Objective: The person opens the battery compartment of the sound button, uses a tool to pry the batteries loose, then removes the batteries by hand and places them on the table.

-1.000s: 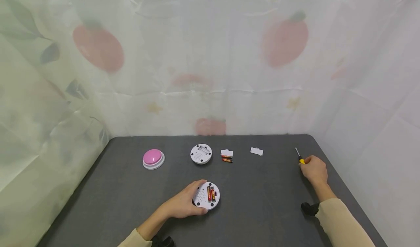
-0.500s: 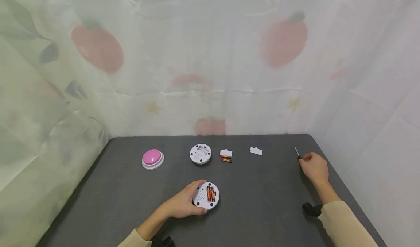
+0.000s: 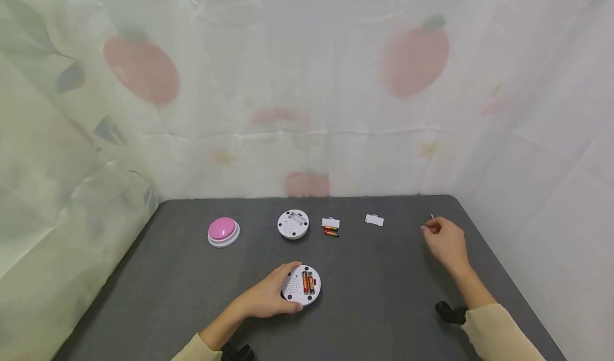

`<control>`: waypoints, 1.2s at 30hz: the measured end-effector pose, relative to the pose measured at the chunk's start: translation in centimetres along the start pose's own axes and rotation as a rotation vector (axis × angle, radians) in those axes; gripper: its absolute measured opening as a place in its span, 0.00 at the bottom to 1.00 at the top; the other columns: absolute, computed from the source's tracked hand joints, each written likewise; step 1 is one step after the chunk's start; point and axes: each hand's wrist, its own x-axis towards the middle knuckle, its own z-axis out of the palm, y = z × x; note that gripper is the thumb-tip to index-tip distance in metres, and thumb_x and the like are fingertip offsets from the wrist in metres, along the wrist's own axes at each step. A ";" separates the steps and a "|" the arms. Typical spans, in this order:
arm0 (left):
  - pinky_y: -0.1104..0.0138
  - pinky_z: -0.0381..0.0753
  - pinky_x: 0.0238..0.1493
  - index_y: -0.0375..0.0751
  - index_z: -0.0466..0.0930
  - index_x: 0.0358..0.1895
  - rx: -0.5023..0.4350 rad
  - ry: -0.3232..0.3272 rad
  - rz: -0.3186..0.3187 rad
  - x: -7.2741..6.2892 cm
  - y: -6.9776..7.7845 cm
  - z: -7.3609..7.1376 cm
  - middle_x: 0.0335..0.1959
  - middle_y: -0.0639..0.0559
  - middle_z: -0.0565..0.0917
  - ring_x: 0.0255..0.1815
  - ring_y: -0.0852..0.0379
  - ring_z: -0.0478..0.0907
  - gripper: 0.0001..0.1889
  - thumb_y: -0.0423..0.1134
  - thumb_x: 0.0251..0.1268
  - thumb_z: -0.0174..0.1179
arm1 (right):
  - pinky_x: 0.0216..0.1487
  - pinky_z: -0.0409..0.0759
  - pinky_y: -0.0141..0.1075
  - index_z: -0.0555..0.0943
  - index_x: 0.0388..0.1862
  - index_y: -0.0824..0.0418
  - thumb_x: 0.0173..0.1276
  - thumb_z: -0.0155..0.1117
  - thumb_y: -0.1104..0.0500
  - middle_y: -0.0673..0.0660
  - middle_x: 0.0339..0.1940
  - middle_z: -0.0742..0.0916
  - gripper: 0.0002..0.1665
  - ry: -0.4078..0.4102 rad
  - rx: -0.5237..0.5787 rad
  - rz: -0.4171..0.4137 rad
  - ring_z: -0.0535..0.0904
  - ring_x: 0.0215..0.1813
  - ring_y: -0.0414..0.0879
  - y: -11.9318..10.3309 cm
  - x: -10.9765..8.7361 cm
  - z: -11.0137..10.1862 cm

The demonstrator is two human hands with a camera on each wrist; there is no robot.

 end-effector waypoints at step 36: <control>0.59 0.70 0.59 0.39 0.63 0.74 0.030 0.015 0.014 0.2 -0.3 0.3 0.62 0.50 0.73 0.59 0.55 0.69 0.49 0.54 0.49 0.73 | 0.35 0.78 0.32 0.85 0.41 0.55 0.64 0.72 0.67 0.44 0.34 0.84 0.10 -0.118 0.312 -0.393 0.78 0.32 0.38 -10.9 -3.7 2.7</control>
